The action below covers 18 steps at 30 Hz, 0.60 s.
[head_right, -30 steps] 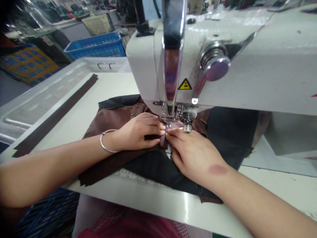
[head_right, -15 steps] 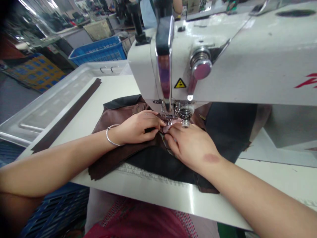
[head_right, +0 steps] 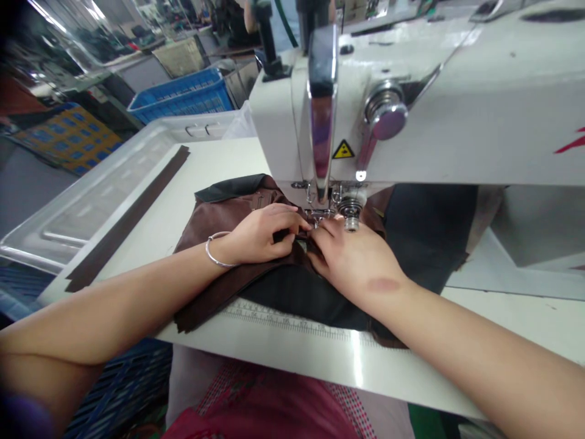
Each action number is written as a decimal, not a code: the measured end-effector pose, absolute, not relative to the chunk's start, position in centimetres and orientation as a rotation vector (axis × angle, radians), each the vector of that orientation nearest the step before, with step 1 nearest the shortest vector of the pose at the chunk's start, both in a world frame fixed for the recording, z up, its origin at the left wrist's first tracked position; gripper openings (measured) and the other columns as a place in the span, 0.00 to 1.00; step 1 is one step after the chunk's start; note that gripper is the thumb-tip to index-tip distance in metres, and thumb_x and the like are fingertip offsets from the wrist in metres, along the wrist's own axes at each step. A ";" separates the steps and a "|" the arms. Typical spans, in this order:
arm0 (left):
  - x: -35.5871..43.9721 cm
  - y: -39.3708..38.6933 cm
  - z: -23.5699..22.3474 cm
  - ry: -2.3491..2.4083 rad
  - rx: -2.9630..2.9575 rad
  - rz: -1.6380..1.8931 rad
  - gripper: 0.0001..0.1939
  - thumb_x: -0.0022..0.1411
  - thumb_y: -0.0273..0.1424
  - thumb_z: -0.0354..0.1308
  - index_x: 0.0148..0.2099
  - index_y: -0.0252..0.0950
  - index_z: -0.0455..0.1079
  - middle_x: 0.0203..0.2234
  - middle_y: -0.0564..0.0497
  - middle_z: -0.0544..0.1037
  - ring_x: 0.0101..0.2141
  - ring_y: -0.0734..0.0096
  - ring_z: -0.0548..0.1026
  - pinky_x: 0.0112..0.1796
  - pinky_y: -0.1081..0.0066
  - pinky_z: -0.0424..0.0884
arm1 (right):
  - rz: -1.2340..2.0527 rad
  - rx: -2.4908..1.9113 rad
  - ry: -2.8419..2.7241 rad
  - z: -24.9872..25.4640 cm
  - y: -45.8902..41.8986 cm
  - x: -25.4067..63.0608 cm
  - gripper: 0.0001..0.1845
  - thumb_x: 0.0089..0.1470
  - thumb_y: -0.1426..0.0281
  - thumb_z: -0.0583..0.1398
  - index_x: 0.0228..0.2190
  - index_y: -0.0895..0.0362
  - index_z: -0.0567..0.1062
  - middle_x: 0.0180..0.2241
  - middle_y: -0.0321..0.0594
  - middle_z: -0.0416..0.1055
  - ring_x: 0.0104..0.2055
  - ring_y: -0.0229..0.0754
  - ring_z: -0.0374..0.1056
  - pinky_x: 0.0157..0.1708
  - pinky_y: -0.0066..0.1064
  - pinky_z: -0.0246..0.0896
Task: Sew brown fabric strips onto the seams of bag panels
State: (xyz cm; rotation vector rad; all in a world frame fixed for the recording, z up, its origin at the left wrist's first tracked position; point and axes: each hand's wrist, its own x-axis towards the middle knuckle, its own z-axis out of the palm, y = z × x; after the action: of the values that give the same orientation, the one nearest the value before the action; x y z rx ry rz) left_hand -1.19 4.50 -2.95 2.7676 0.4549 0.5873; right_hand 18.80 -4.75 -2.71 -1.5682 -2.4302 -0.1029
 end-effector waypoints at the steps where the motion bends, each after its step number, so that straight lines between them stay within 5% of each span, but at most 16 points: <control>1: -1.3 4.6 -2.9 0.448 2.773 0.588 0.10 0.61 0.24 0.49 0.40 0.36 0.70 0.39 0.48 0.78 0.43 0.66 0.75 0.49 0.64 0.70 | -0.153 -1.573 -2.459 -2.8 -4.7 18.6 0.16 0.61 0.68 0.54 0.48 0.59 0.72 0.45 0.48 0.73 0.47 0.53 0.68 0.44 0.40 0.64; 8: -0.8 8.0 -3.1 0.614 2.935 0.536 0.13 0.67 0.31 0.48 0.39 0.32 0.73 0.34 0.45 0.78 0.39 0.63 0.76 0.46 0.62 0.68 | -0.369 -1.506 -2.585 -3.4 -4.3 18.1 0.11 0.59 0.77 0.52 0.36 0.60 0.75 0.38 0.47 0.74 0.44 0.49 0.68 0.42 0.36 0.63; 12: 0.3 10.9 -4.1 0.491 2.736 0.601 0.09 0.61 0.30 0.55 0.42 0.33 0.73 0.37 0.47 0.79 0.39 0.66 0.76 0.43 0.68 0.71 | -0.438 -1.556 -2.542 -3.2 -4.5 17.8 0.11 0.59 0.76 0.52 0.32 0.59 0.74 0.35 0.44 0.74 0.41 0.48 0.69 0.39 0.37 0.63; 18: 1.2 12.5 -5.0 0.431 2.678 0.851 0.12 0.54 0.24 0.57 0.42 0.31 0.72 0.41 0.43 0.78 0.43 0.62 0.75 0.47 0.63 0.71 | -0.511 -1.543 -2.520 -2.8 -4.8 17.4 0.11 0.58 0.78 0.53 0.35 0.59 0.76 0.37 0.45 0.74 0.42 0.48 0.68 0.34 0.36 0.62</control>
State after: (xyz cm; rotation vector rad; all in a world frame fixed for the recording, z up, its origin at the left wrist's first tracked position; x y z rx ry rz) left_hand 1.22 12.51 -5.02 2.6781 0.4309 0.8505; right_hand 17.39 -4.79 -2.82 -1.5426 -2.5197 -0.5106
